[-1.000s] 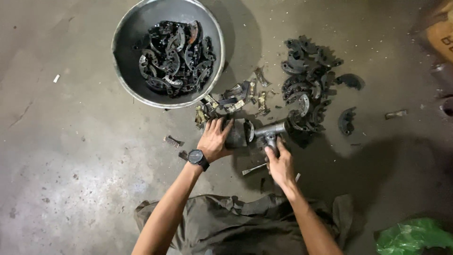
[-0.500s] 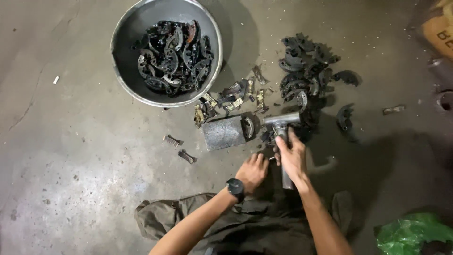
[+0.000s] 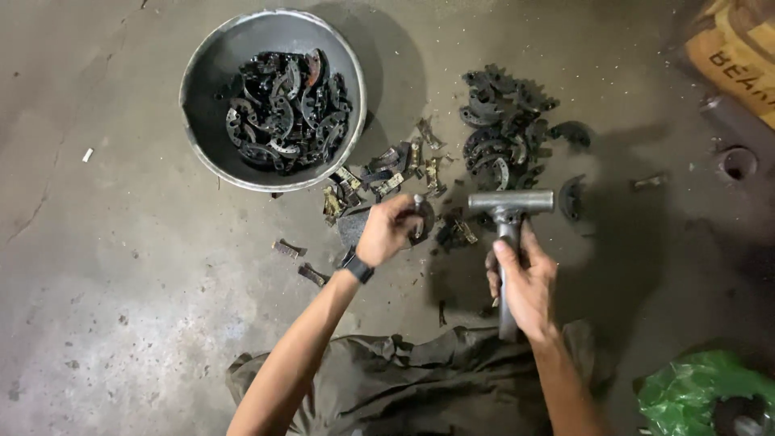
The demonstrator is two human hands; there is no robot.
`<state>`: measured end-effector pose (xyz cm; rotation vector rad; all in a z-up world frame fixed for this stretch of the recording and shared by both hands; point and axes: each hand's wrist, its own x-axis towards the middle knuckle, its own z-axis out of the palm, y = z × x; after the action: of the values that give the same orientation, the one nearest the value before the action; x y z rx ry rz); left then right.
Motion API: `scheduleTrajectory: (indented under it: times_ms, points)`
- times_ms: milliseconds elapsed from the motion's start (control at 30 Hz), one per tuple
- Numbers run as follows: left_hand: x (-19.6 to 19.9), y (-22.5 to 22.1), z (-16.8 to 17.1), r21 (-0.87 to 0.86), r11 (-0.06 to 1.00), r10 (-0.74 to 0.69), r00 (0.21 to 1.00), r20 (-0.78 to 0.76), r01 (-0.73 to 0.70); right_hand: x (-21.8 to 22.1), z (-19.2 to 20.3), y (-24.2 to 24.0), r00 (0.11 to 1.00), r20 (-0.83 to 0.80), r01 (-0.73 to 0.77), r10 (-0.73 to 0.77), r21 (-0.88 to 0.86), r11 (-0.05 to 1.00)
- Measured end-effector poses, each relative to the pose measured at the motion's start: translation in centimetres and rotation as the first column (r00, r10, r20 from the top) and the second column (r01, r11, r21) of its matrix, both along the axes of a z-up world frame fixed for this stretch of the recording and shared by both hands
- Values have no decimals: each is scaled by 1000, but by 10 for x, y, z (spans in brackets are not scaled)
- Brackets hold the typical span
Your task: The person sits on the workshop floor and uses a hammer to strike small metal parts, including chain links and sprocket-like pieces, placed on a small metal block, breaking them apart. They handle the pieces one at a time, repositioning them on the block, and set broken pieces aside among piles of similar parts.
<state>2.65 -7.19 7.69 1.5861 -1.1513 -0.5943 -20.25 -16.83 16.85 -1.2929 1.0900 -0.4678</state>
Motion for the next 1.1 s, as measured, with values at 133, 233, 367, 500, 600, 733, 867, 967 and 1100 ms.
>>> scheduleTrajectory:
  times_ms: [133,233,367,500,600,733,867,967,1100]
  points:
    - [1,-17,-21,75,997,-40,998,54,35,-5,9,7,997,22,-69,70,-37,997]
    - [-2,-22,-23,193,974,-141,984,111,118,-7,15,11,994,-15,-105,104,-48,993]
    - [-2,-23,-29,82,967,-250,959,135,240,-6,20,14,994,77,-78,82,-46,996]
    - [-2,-21,-19,109,963,-259,960,106,248,-6,22,14,995,48,-89,92,-56,994]
    - [-2,-22,-14,102,961,-268,958,106,258,-7,17,15,995,52,-89,91,-39,995]
    - [-3,-21,-19,103,960,-270,956,116,259,-6,22,16,992,55,-109,111,-44,993]
    - [-4,-21,-15,96,958,-281,954,107,271,-6,22,16,993,50,-111,112,-22,994]
    - [-5,-24,-21,138,948,-304,943,135,286,-9,18,17,994,28,-107,107,-3,994]
    - [-6,-29,-25,120,931,-364,907,212,345,-18,19,16,988,-33,-156,153,-197,968]
